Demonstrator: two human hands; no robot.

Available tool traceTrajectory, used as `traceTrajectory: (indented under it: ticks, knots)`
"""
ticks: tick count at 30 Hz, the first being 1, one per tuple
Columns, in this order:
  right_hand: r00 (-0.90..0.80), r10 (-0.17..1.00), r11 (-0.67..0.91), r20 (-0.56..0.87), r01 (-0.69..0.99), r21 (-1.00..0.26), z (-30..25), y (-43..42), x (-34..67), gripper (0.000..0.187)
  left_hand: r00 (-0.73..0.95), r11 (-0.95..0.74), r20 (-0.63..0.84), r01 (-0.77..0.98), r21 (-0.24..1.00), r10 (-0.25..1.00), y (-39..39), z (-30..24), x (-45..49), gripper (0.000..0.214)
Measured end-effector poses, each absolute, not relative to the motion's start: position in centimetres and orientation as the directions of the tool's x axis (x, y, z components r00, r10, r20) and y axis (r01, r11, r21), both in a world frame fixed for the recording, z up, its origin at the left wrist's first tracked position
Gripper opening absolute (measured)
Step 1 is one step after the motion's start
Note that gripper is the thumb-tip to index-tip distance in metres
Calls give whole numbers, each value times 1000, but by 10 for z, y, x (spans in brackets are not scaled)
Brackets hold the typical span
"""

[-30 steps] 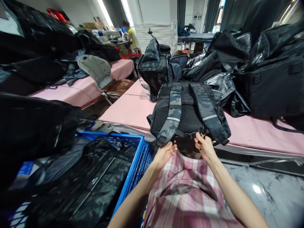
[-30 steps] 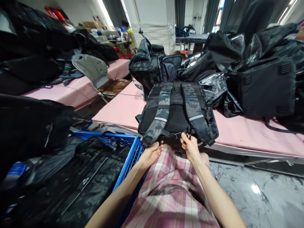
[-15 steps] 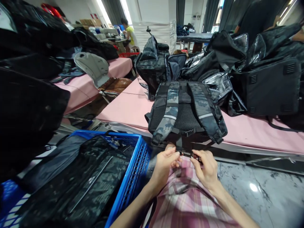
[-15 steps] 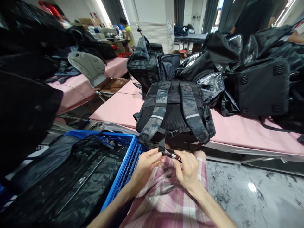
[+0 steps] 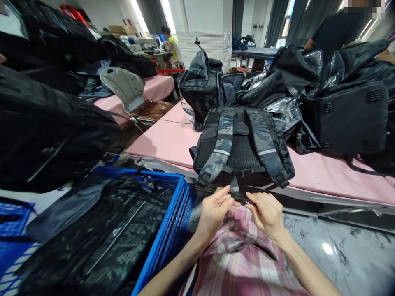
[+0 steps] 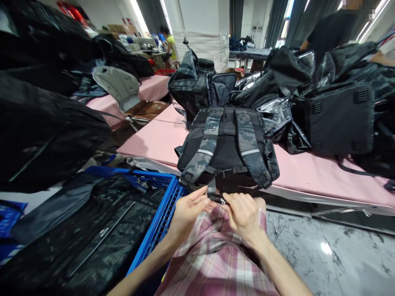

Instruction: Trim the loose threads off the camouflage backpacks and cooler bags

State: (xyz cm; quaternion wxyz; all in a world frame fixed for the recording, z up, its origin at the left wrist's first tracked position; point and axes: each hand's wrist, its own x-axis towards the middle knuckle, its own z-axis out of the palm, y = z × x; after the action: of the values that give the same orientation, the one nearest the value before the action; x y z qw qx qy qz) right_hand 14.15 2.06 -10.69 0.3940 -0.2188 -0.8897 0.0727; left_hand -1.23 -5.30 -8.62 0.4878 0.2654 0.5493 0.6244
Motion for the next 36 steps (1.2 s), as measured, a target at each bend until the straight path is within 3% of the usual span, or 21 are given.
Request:
traceTrajectory:
  ticks: [9,12,14,16,19,21,23,24,26,27,29,31,33,36]
  knots:
    - [-608,454,887,651,242,-393,-105,29,137,13,-359,177,-264,-257,950,895,-50,-87,-16,54]
    - [-633,445,895,633,292,-337,-107,26,135,15,-341,203,-261,-197,959,903,-51,-95,-17,55]
    - [-625,464,886,627,328,-329,-108,27,139,14,-301,240,-248,-65,969,921,-55,-103,-23,54]
    - [-566,530,848,631,362,-387,-109,32,150,14,-314,234,-166,193,953,935,-59,-110,-36,51]
    - [-409,647,747,644,510,-427,-110,48,176,18,-430,130,231,661,739,873,-60,-117,-59,47]
    - [-333,686,643,647,694,-324,-114,61,190,32,-408,139,467,850,508,785,-55,-121,-72,48]
    - [-316,727,514,610,839,-178,-118,73,198,40,-356,178,511,914,363,782,-47,-125,-79,45]
    - [-312,757,461,574,878,-132,-120,78,199,41,-351,187,486,917,353,801,-44,-126,-81,43]
    - [-288,819,417,496,892,-171,-121,85,199,40,-382,173,412,871,460,827,-38,-124,-82,41]
    - [-276,847,426,455,864,-268,-119,88,199,39,-416,159,356,807,569,837,-37,-120,-82,42]
    - [-265,906,416,330,694,-587,-110,91,199,31,-469,148,146,534,833,871,-36,-103,-80,45]
    - [-294,946,239,133,363,-900,-96,92,197,19,-419,176,-123,90,980,900,-33,-81,-78,46]
    - [-367,928,-54,-58,21,-998,-82,91,193,17,-311,196,-293,-308,931,904,-28,-59,-74,39]
    - [-477,863,-310,-166,-240,-920,-68,87,186,30,-266,147,-371,-604,784,890,-21,-42,-67,21]
